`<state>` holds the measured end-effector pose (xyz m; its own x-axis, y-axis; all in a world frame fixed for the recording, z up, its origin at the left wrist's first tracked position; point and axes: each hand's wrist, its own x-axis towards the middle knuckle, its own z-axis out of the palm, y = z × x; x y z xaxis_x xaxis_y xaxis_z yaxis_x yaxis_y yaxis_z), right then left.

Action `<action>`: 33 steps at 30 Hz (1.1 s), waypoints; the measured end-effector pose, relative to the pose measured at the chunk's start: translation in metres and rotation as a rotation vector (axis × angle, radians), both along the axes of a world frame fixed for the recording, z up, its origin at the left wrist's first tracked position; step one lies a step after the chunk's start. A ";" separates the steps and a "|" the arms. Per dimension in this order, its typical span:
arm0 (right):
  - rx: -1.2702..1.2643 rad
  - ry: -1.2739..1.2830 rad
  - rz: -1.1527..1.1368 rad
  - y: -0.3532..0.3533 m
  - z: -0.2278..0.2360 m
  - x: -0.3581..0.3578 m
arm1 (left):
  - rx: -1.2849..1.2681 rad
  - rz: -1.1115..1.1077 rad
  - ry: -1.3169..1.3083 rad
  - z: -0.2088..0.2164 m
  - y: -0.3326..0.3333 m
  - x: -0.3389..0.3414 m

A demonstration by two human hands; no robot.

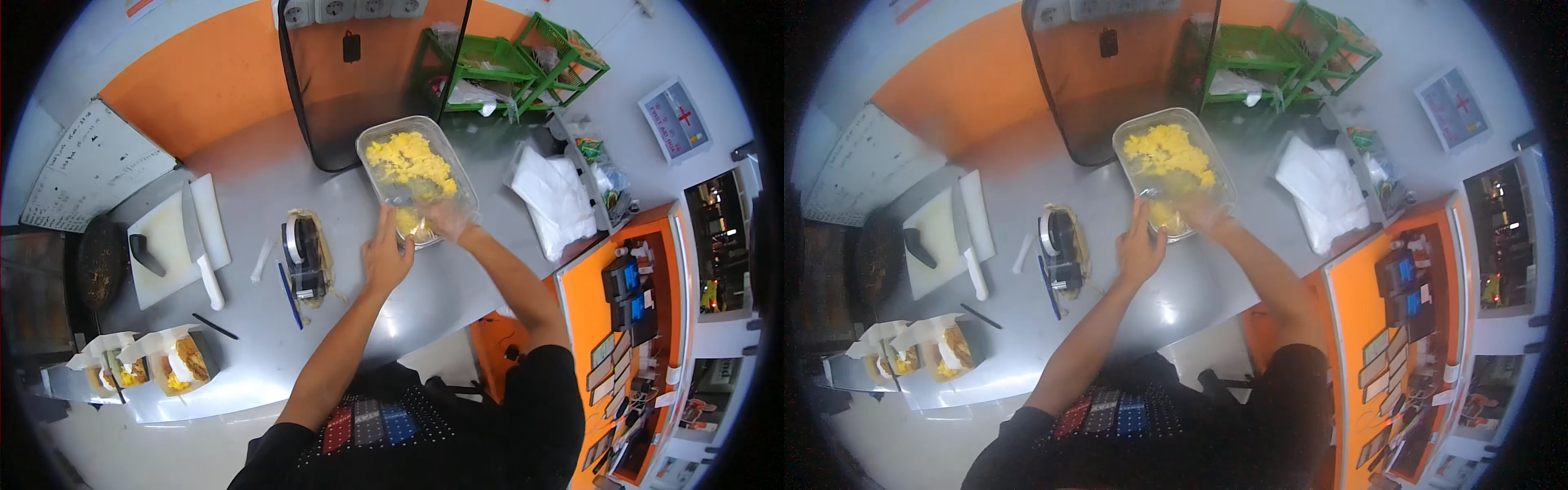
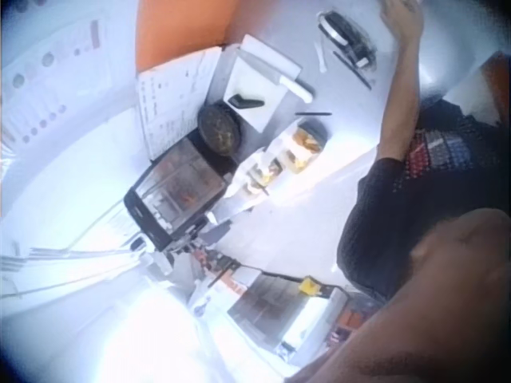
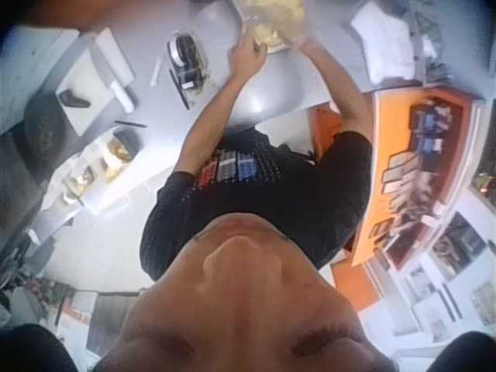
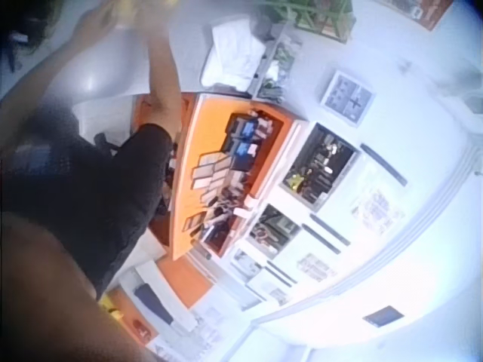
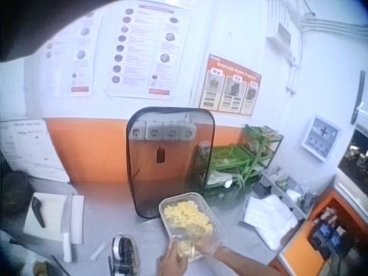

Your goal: The person assembles multiple meal boxes in a commercial kitchen. They place fried chicken pieces and scrambled eggs into white containers, add condiment packets, and organize the finished boxes on a counter. The person also handles a receipt and writes on it with a pen.

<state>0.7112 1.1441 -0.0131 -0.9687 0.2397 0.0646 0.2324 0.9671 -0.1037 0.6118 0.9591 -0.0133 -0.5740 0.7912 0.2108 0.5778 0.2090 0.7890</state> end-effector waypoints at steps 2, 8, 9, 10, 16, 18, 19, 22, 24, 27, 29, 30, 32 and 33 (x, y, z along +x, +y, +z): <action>-0.050 0.037 0.092 -0.006 0.043 0.003 | -0.006 -0.003 0.071 -0.002 -0.001 -0.005; -0.024 -0.451 0.100 -0.006 0.080 0.014 | -0.134 -0.048 0.104 -0.004 -0.002 -0.002; -0.162 -0.375 0.198 0.007 0.071 0.014 | -0.135 -0.057 0.120 -0.003 -0.001 0.001; -0.301 -0.294 0.296 0.023 0.058 0.014 | -0.139 -0.067 0.138 -0.002 -0.001 0.003; -1.395 -0.244 -0.268 0.019 0.063 0.014 | -0.158 -0.056 0.171 -0.001 0.000 0.000; -1.594 -0.117 -0.353 0.015 0.045 0.023 | -0.150 -0.061 0.175 -0.001 -0.001 0.001; -1.591 -0.104 -0.350 0.012 0.041 0.025 | -0.159 -0.067 0.183 -0.001 -0.003 0.001; -1.439 -0.140 -0.333 0.009 0.039 0.024 | -0.199 -0.092 0.218 0.002 -0.002 -0.001; -1.463 -0.119 -0.371 -0.001 0.047 0.021 | -0.254 -0.122 0.219 0.007 -0.002 -0.005; -1.427 -0.027 -0.418 -0.012 0.066 0.018 | -0.324 -0.165 0.175 0.016 -0.003 -0.008; -0.984 -0.030 -0.323 0.000 0.067 0.022 | -0.324 -0.177 0.146 0.016 -0.005 -0.010; -0.699 -0.094 -0.277 0.006 0.068 0.025 | -0.302 -0.172 0.155 0.016 -0.006 -0.009; -0.123 -0.211 -0.169 0.013 0.082 0.023 | -0.255 -0.153 0.172 0.013 -0.006 -0.009; -0.056 -0.288 -0.112 0.011 0.080 0.022 | -0.256 -0.151 0.175 0.011 -0.006 -0.011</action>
<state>0.7328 1.1547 0.0668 -0.9124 0.3419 -0.2250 0.3651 0.9283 -0.0701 0.6011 0.9530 -0.0021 -0.4189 0.9045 0.0797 0.7394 0.2889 0.6081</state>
